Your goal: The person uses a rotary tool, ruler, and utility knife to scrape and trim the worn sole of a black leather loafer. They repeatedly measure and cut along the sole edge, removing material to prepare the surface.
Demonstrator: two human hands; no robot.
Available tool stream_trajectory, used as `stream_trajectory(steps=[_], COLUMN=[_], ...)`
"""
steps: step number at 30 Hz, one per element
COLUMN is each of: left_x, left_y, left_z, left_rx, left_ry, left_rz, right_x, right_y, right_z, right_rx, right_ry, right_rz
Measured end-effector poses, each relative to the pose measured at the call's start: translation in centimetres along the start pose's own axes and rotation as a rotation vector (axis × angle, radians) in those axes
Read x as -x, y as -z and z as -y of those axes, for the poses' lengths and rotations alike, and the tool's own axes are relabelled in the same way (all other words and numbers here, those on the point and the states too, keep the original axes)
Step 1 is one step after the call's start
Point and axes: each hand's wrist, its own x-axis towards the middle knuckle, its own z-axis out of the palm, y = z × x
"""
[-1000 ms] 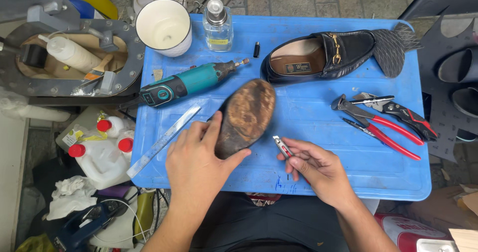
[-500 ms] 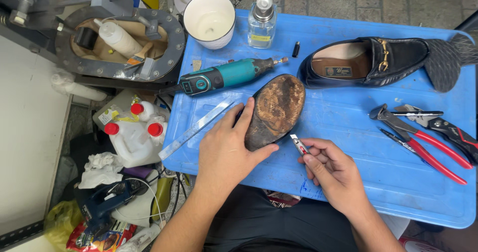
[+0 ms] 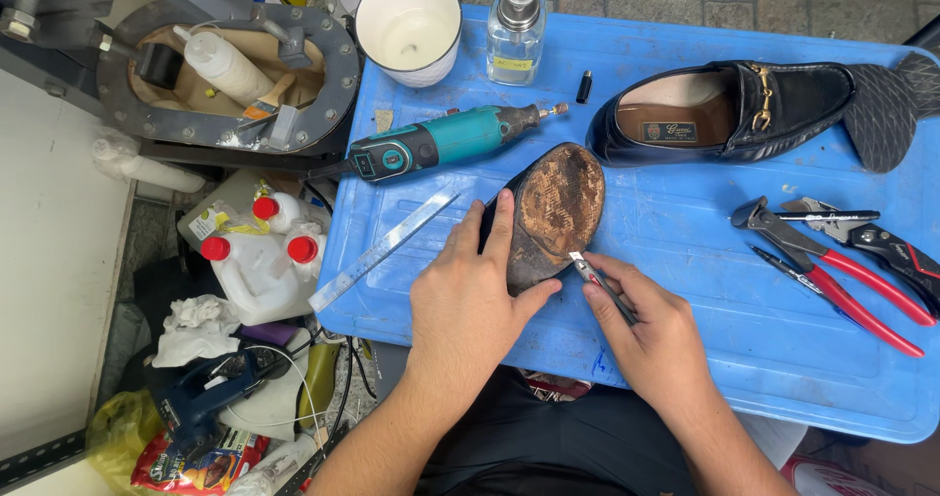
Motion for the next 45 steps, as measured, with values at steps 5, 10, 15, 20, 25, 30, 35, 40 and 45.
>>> stream_trajectory(steps=[5,10,15,20,25,30,35,40,45], left_x=[-0.2,-0.5,-0.7,-0.8,-1.0,-0.9,-0.7,-2.3,-3.9], left_y=[0.1,0.0,-0.1,0.0,0.5,0.3,0.7,1.8,2.6], left_z=[0.2,0.4,0.6,0.7,1.0,0.8,1.4,3.7,4.2], left_rx=[0.009,0.015,-0.026,-0.048,-0.018,-0.033,-0.037,0.036,0.079], left_ry=[0.008,0.022,-0.004,-0.02,0.014,-0.005,-0.117,-0.373,-0.541], left_rz=[0.02,0.064,0.068,0.078,0.123,0.101,0.114,0.203,0.227], right_x=[0.2,0.1,0.0,0.8,0.6,0.4,0.3,-0.1,-0.8], right_y=[-0.2,-0.7,-0.8,-1.6,-1.6,-0.7,1.5,3.7,3.8], right_z=[-0.3,-0.8,-1.1,-1.3,-1.8,-1.8,-1.0,-1.1,-3.6], right_rx=[0.042,0.038,-0.005,-0.034,-0.005,-0.048,-0.073,0.08,-0.202], right_ry=[0.041,0.026,0.019,0.24,-0.151,0.11,-0.021,0.318,-0.022], right_rz=[-0.032,-0.039,-0.024,-0.028,-0.06,-0.031,0.049,0.12,0.175])
